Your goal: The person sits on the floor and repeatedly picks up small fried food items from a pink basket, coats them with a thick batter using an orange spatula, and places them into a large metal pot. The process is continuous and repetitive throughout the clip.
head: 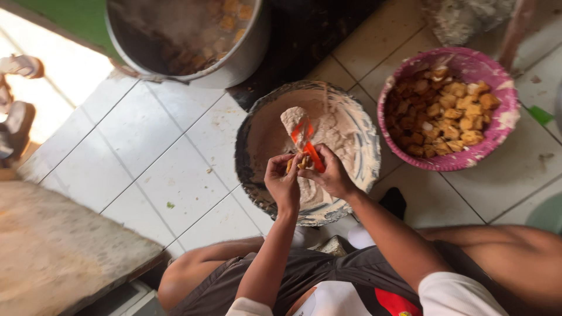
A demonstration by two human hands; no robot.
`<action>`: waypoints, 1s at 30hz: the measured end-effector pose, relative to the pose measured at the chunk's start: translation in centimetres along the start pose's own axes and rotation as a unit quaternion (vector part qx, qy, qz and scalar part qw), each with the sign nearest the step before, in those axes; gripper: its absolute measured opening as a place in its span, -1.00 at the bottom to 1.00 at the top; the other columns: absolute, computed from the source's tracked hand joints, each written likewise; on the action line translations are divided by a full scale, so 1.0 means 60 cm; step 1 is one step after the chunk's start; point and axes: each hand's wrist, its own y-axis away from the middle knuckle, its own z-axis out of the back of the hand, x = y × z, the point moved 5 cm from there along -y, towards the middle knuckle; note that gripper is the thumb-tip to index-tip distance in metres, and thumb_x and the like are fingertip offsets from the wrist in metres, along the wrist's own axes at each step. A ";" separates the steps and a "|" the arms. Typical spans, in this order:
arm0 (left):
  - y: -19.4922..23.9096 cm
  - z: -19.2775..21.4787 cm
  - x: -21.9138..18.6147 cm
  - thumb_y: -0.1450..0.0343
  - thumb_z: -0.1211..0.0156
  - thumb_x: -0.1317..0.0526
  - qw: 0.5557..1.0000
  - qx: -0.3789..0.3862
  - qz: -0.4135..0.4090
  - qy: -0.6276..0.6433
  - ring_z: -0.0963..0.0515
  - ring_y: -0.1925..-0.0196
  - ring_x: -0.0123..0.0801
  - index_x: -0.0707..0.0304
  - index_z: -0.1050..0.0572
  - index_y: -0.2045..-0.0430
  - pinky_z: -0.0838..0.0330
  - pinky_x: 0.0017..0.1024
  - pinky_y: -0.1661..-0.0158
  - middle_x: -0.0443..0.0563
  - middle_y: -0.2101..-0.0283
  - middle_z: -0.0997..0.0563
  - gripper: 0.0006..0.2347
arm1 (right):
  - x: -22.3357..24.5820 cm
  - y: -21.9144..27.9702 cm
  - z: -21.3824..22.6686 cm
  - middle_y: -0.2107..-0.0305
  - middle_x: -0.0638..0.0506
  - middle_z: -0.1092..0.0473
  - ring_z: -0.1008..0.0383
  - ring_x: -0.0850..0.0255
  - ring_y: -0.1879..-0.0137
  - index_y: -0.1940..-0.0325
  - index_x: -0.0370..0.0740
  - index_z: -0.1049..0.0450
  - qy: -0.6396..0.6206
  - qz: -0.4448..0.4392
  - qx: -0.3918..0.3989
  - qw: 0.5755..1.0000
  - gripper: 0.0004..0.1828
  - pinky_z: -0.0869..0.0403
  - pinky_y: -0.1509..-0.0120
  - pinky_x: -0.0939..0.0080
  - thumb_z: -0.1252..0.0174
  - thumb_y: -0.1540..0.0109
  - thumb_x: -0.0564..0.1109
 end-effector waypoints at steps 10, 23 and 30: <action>0.032 -0.003 -0.009 -0.46 -0.12 0.27 0.937 0.180 0.220 0.201 -0.61 -0.01 -0.52 0.25 -0.46 0.06 -0.49 -0.47 -0.06 -0.12 0.08 -0.61 -0.80 | -0.030 0.016 0.030 0.51 0.17 -0.29 -0.19 0.48 0.55 0.03 -0.27 -0.42 -0.149 -0.132 -0.058 0.978 -0.81 -0.22 0.48 0.44 -0.12 -0.36 -0.10; -0.045 -0.001 -0.052 -0.57 -0.04 0.16 0.979 0.105 0.135 0.115 -0.59 0.06 -0.44 0.41 -0.52 0.10 -0.58 -0.32 -0.06 -0.02 0.11 -0.58 -0.76 | 0.018 0.037 0.072 0.53 0.20 -0.28 -0.27 0.48 0.41 0.22 -0.20 -0.53 0.091 -0.176 -0.138 0.970 -0.59 -0.34 0.35 0.43 0.06 -0.44 0.11; -0.022 -0.021 -0.081 -0.62 0.00 0.22 0.985 0.173 -0.006 0.019 -0.56 -0.09 -0.43 0.49 -0.46 -0.14 -0.41 -0.46 -0.16 0.09 -0.05 -0.61 -0.71 | 0.075 0.028 0.039 0.47 0.10 -0.29 -0.25 0.37 0.34 0.03 -0.26 -0.60 0.263 -0.033 -0.074 0.961 -0.61 -0.28 0.26 0.35 0.05 -0.48 0.03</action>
